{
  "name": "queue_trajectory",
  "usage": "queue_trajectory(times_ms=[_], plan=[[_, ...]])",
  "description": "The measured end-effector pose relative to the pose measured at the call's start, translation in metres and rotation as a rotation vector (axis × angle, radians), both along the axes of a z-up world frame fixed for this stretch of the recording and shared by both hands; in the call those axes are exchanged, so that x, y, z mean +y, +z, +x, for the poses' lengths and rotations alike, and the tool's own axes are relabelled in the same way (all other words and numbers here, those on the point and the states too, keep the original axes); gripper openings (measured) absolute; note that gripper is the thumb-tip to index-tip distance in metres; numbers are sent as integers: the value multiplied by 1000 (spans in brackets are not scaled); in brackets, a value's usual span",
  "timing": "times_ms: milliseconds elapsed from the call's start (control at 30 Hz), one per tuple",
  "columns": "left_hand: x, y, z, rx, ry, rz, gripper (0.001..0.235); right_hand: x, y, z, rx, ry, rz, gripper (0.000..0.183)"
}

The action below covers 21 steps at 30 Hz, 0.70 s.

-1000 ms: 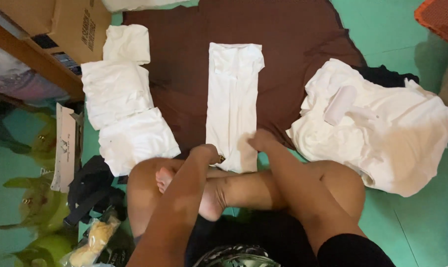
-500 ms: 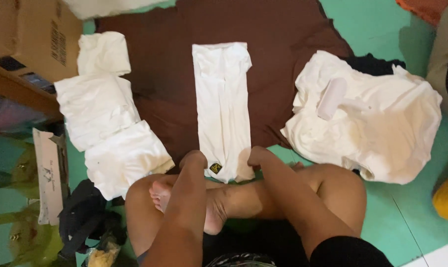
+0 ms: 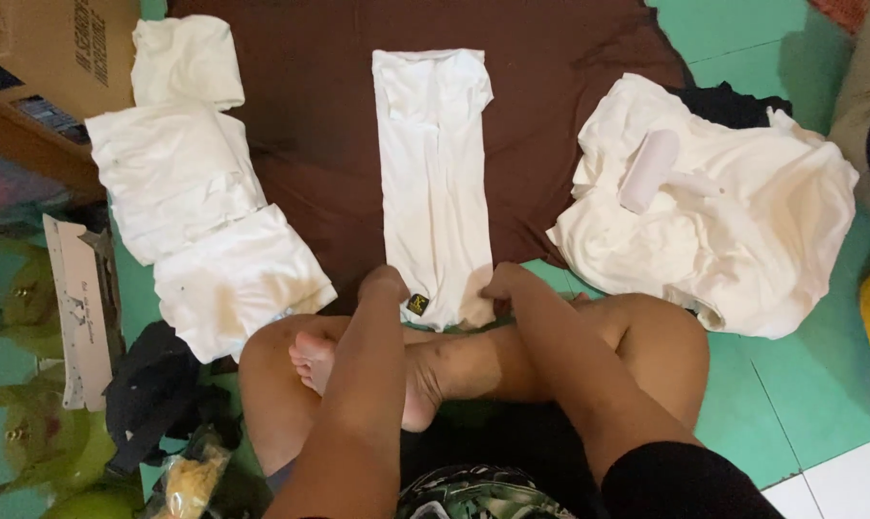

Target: The person sits on the floor and folds white t-shirts. They smooth each shirt with a lint roller, fold the sides and bottom, and stack the finished shirts. The person repeats this process for multiple shirts.

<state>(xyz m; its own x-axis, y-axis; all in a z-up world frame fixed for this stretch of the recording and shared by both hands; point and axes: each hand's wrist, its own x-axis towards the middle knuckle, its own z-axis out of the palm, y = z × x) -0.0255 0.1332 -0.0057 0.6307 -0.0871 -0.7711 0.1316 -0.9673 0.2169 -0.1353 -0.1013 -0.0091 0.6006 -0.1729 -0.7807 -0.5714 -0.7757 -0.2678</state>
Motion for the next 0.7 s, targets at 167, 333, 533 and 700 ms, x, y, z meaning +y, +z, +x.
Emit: queue_trajectory(times_ms=[167, 333, 533, 700], plan=[[2, 10, -17, 352, -335, 150, 55, -2, 1, 0, 72, 179, -46, 54], [10, 17, -10, 295, -85, 68, 61, -12, 49, 1, 65, 126, 40, 72], [9, 3, -5, 272, 78, -127, 65, -17, 18, 7, 25, -331, 299, 73], [7, -1, -4, 266, -110, 11, 68, -15, 12, 7, 106, 41, 59, 74]])
